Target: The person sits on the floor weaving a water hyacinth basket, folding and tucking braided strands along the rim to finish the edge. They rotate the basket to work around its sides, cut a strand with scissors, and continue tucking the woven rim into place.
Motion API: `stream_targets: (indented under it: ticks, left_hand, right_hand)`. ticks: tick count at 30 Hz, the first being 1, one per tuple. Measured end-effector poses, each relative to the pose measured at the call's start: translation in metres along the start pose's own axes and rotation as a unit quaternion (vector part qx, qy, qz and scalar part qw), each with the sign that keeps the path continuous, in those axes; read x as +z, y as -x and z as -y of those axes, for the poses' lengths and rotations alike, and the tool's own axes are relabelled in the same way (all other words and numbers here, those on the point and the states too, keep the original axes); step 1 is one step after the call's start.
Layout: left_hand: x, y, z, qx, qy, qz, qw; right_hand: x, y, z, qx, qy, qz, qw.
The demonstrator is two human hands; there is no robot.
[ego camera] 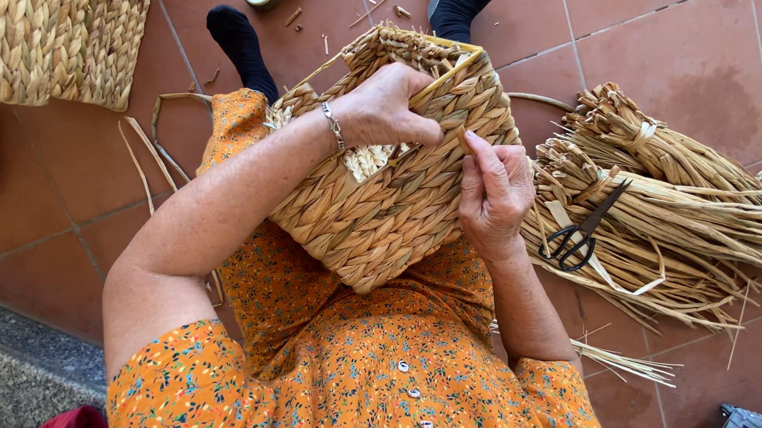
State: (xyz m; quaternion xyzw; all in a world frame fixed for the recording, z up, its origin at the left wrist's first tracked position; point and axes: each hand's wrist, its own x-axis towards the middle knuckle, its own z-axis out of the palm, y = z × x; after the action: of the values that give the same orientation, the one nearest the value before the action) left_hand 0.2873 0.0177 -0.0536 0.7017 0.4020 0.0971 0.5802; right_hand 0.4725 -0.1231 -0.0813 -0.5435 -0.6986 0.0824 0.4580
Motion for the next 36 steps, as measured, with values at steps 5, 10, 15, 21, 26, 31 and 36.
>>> stream_targets:
  ticks: [5, 10, 15, 21, 26, 31, 36]
  left_hand:
    - [0.005, -0.001, 0.002, -0.005, 0.05, 0.0, 0.999]
    - [0.008, -0.008, 0.011, -0.035, 0.117, 0.048, 0.991]
    - [0.01, -0.011, 0.025, -0.029, 0.219, 0.059, 0.973]
    - [0.012, -0.008, 0.035, -0.019, 0.263, 0.052, 0.963]
    - [0.013, -0.011, 0.036, -0.01, 0.278, 0.079, 0.957]
    - [0.011, -0.008, 0.039, -0.041, 0.326, 0.094, 0.94]
    - [0.012, -0.013, 0.044, -0.057, 0.331, 0.106, 0.936]
  right_hand:
    - [0.004, 0.0, -0.002, -0.046, 0.035, -0.015, 0.998]
    - [0.005, -0.001, -0.006, -0.093, 0.086, 0.01, 0.992]
    - [0.001, -0.005, -0.008, -0.118, 0.125, 0.041, 0.984]
    - [-0.004, -0.009, -0.005, -0.116, 0.14, 0.085, 0.98]
    - [-0.004, -0.009, -0.004, -0.113, 0.135, 0.083, 0.981]
    - [-0.007, -0.005, -0.009, -0.062, 0.03, 0.044, 0.997]
    - [0.0, 0.0, -0.009, -0.076, 0.014, -0.01, 0.997]
